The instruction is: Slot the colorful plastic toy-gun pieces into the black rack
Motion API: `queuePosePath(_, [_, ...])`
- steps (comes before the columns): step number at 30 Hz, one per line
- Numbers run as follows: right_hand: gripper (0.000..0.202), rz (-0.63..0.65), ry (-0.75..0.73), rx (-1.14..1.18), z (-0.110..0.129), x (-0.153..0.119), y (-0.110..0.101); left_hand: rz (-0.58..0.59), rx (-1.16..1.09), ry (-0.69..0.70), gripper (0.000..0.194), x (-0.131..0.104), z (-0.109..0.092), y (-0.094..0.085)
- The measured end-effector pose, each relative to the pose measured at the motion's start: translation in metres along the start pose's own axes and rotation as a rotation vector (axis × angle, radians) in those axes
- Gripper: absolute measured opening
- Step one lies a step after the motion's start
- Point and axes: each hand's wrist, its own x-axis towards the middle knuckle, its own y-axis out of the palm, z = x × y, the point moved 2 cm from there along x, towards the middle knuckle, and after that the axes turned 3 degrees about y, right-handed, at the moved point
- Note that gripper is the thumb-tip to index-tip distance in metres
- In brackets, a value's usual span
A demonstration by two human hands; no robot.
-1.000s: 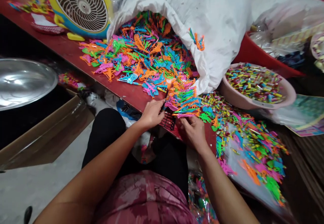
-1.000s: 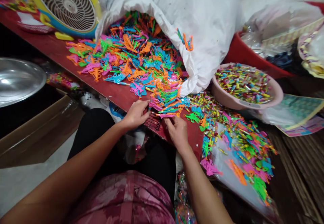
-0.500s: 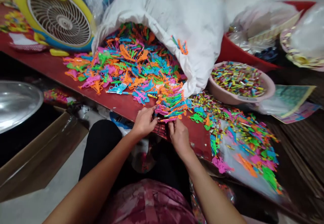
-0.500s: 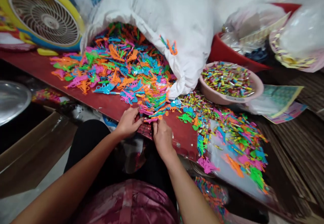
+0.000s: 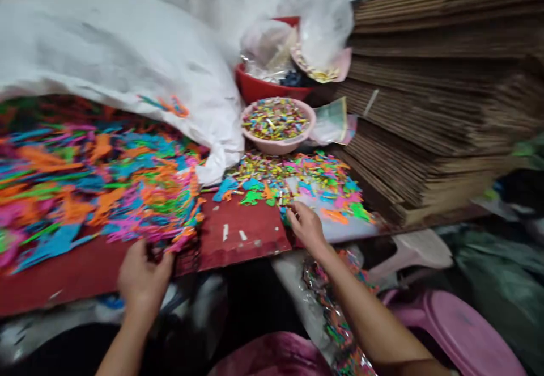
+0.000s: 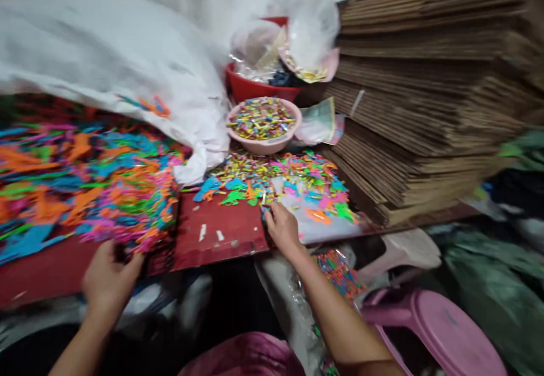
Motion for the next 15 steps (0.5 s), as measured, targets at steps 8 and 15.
queuePosePath(8, [0.031, -0.032, 0.485, -0.538, -0.143, 0.022, -0.062, 0.07, 0.007, -0.167, 0.035, -0.009, -0.012, 0.013])
queuePosePath(15, [0.036, 0.087, 0.465, -0.689, -0.171, 0.058, -0.058, 0.096, -0.178, -0.141, 0.04, -0.028, -0.039, 0.032])
